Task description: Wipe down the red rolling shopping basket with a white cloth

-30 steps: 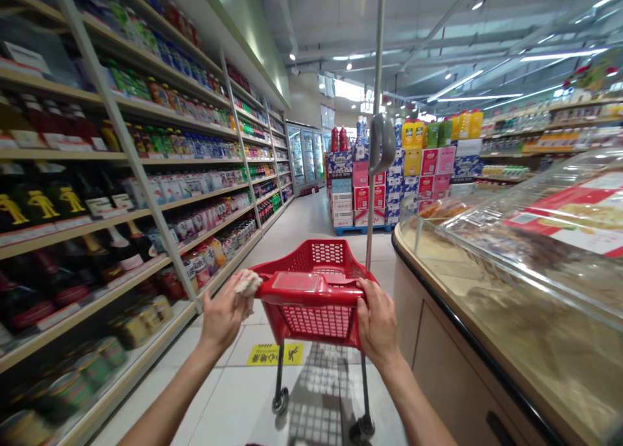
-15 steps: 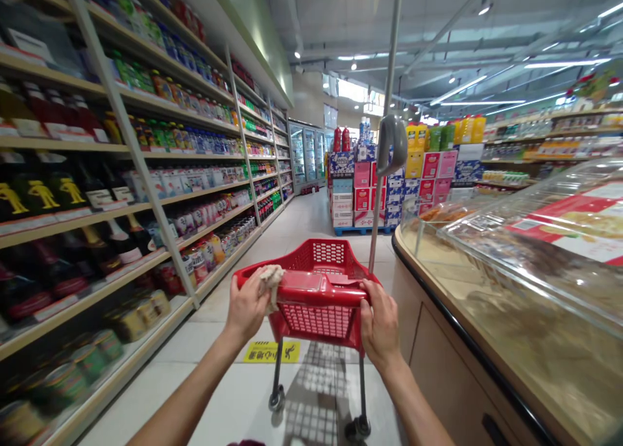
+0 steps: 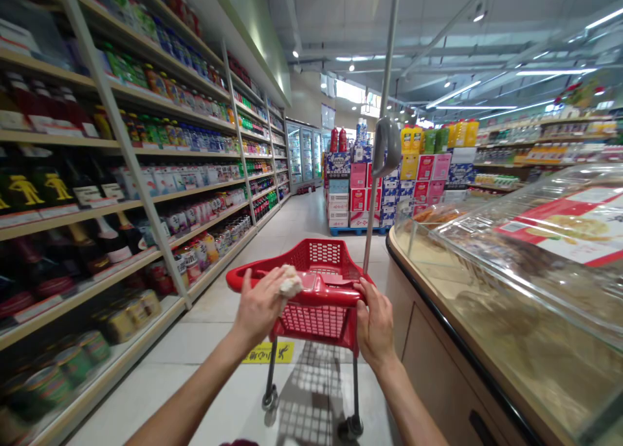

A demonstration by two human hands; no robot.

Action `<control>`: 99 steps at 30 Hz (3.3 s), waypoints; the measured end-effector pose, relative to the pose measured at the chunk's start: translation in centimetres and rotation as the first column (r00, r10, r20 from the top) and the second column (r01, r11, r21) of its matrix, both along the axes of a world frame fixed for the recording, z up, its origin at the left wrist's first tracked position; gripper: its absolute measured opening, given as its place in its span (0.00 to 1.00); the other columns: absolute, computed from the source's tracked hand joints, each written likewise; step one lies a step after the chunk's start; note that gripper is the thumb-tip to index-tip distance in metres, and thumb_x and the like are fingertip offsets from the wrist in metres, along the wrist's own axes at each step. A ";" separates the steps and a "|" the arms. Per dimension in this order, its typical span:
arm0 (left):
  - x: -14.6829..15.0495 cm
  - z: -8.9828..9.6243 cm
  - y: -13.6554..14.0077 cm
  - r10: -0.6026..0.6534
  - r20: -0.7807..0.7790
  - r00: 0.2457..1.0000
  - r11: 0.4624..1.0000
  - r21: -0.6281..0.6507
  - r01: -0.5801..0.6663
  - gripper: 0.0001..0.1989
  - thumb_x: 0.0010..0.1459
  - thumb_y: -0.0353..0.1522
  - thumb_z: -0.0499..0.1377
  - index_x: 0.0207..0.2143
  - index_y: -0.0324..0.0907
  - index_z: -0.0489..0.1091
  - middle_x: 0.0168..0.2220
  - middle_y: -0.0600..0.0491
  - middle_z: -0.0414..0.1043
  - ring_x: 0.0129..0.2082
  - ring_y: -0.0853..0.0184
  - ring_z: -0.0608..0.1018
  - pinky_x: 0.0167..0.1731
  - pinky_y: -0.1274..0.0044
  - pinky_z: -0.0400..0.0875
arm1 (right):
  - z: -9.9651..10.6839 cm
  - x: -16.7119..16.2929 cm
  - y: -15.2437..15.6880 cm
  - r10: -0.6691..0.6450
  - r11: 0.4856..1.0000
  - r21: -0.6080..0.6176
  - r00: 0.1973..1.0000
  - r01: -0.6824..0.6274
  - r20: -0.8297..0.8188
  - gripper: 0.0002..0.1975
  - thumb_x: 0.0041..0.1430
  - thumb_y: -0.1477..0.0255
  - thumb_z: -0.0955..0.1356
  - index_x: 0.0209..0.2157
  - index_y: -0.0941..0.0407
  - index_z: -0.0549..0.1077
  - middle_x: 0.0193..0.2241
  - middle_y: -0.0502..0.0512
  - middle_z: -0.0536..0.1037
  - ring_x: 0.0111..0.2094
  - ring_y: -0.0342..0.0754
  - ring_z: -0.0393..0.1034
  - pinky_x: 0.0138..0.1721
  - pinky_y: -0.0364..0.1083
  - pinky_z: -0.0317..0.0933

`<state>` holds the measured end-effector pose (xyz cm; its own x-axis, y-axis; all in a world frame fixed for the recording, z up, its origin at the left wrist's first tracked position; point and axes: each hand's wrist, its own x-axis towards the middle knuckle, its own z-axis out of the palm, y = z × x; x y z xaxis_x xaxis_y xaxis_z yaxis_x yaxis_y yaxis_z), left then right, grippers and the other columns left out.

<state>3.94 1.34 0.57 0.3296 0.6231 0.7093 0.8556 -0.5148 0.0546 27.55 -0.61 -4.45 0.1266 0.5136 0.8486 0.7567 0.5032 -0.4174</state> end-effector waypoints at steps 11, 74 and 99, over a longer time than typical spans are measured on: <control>6.7 -0.6 -0.8 -0.177 -0.090 0.980 0.984 0.010 0.179 0.19 0.56 0.33 0.47 0.52 0.44 0.57 0.53 0.50 0.61 0.54 0.66 0.62 0.57 0.58 0.36 | -0.5 0.1 0.3 -0.018 1.000 0.017 1.000 0.018 -0.005 0.18 0.58 0.68 0.55 0.50 0.53 0.59 0.41 0.56 0.72 0.45 0.52 0.63 0.45 0.55 0.54; -1.7 -1.7 1.7 0.018 -0.079 0.997 0.997 -0.074 -0.024 0.26 0.52 0.42 0.50 0.52 0.43 0.57 0.53 0.46 0.61 0.53 0.59 0.63 0.53 0.57 0.49 | 4.6 -1.3 1.6 0.012 0.968 -0.244 0.965 0.054 0.261 0.13 0.52 0.73 0.61 0.40 0.54 0.70 0.42 0.55 0.73 0.42 0.49 0.67 0.43 0.49 0.59; 0.3 -2.0 0.4 0.048 -0.010 0.999 0.999 -0.017 -0.048 0.21 0.52 0.37 0.51 0.49 0.42 0.60 0.52 0.45 0.62 0.51 0.60 0.65 0.51 0.60 0.51 | 2.8 -1.4 0.6 0.011 0.994 -0.108 0.931 0.031 0.364 0.13 0.54 0.75 0.59 0.41 0.53 0.67 0.48 0.56 0.68 0.51 0.50 0.59 0.52 0.55 0.47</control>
<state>4.29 1.78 -1.40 0.3059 0.6506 0.6950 0.8796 -0.4724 0.0551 26.17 -0.02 -1.64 -0.1744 0.6070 0.7753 0.8719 0.4611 -0.1650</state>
